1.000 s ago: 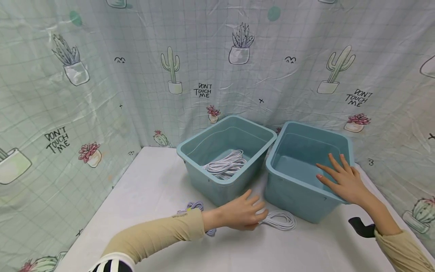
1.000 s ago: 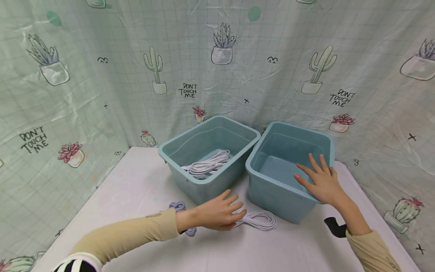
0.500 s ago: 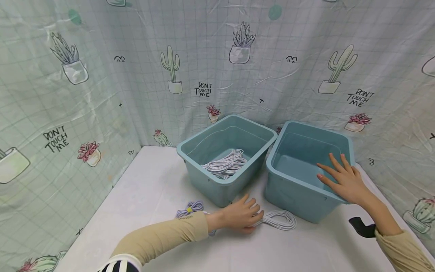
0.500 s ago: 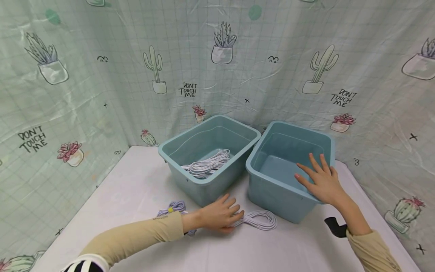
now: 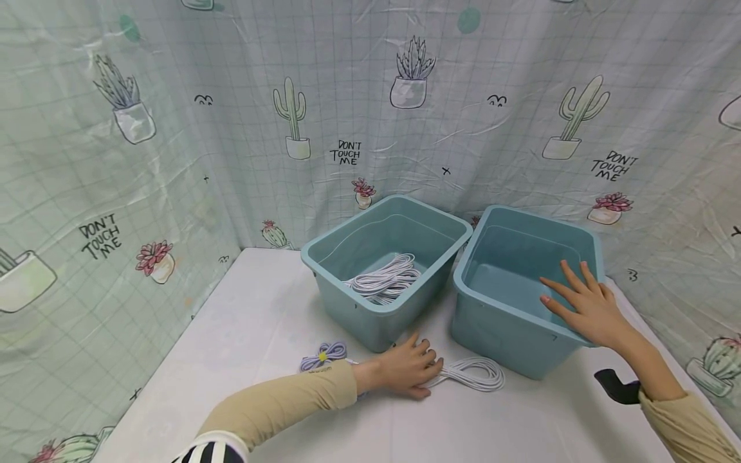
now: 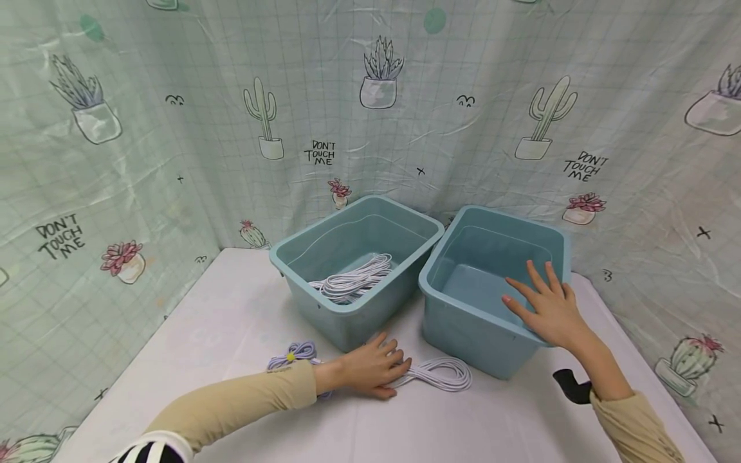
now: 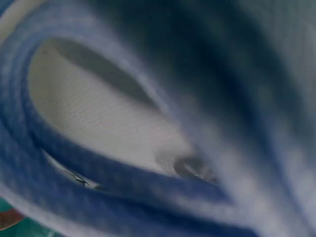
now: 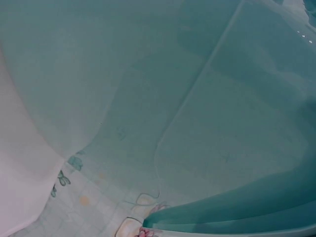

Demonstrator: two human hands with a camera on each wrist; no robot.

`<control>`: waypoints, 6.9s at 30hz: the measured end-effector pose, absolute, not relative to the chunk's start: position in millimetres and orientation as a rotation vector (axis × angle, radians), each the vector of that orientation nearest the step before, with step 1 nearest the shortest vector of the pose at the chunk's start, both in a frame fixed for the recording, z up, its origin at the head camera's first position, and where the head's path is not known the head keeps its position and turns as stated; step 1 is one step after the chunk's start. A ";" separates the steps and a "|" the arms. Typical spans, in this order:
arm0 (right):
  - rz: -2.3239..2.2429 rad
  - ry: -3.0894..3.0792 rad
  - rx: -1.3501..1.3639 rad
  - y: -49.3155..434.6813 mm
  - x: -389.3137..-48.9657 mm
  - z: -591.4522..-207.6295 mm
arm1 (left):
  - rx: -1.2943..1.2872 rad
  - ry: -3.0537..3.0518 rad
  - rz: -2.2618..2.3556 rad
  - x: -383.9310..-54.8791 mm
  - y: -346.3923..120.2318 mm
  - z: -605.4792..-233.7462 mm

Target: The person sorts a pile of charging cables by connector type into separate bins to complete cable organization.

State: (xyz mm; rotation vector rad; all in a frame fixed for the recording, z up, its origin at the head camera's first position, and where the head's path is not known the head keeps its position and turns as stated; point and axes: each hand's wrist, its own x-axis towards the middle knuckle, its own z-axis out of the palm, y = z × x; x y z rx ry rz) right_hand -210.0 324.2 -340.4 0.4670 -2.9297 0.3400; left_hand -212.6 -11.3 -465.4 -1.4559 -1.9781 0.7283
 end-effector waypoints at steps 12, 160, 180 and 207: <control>0.348 -2.916 0.465 324.7 -209.9 -341.5 | -1.459 -1.942 0.718 -213.8 -7.2 -475.8; 0.307 -2.993 0.330 321.7 -209.2 -338.4 | -0.947 -2.177 0.206 -300.6 -104.0 -289.0; 0.317 -2.997 0.314 322.4 -210.3 -341.9 | -0.915 -2.220 0.355 -326.2 -86.7 -292.5; 0.324 -2.993 0.327 319.8 -212.0 -340.8 | -1.057 -2.115 0.172 -294.4 -105.0 -310.3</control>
